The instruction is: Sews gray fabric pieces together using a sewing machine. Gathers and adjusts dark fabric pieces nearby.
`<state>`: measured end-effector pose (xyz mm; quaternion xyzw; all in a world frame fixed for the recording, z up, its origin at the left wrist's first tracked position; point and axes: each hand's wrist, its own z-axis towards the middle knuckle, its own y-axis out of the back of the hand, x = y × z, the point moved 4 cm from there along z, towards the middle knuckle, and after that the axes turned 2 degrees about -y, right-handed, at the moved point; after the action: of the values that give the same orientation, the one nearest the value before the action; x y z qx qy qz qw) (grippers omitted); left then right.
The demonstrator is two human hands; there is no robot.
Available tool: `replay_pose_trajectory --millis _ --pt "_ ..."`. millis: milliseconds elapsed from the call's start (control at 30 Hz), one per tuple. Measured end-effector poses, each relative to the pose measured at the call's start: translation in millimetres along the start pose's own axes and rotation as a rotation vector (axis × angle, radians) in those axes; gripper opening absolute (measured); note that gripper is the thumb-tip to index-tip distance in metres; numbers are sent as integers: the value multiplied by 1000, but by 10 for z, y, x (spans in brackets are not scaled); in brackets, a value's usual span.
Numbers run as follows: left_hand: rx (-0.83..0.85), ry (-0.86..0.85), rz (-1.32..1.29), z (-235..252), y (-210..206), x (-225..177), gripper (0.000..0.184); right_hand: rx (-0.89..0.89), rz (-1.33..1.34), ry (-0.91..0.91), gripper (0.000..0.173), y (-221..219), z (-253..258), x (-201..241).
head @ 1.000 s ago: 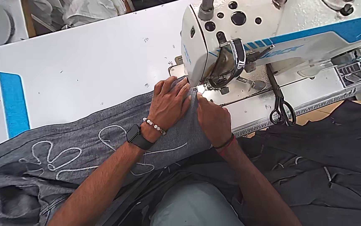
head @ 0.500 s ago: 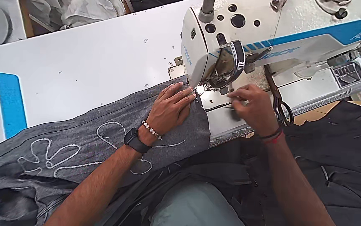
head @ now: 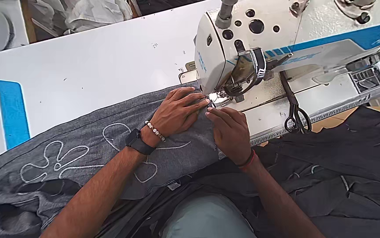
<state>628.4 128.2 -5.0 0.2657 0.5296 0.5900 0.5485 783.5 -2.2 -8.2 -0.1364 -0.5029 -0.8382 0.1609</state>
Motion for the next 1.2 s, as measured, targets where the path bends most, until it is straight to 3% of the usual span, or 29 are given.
replay_pose_trajectory --millis 167,333,433,567,633,733,800,933,1200 --pt "40 -57 42 24 -16 117 42 3 -149 -4 31 -58 -64 29" --pt "10 109 69 47 -73 -209 45 -97 -135 -173 23 11 -49 -58" --pt "24 256 146 -26 -210 -383 61 25 -82 -410 30 36 99 -168" --pt "-48 250 129 -60 -186 -388 52 206 -56 -457 25 33 439 9" --pt "-44 221 98 -74 -154 -345 42 191 48 -490 21 53 404 91" --pt "-25 210 111 -71 -163 -334 41 204 293 -630 43 76 6 203" --pt "-34 214 144 -62 -169 -361 41 168 420 -698 39 107 -253 256" --pt "-73 181 224 2 -115 -372 34 49 460 -676 34 161 -309 204" --pt "-53 238 263 -32 -139 -443 36 137 373 -699 36 145 -276 147"
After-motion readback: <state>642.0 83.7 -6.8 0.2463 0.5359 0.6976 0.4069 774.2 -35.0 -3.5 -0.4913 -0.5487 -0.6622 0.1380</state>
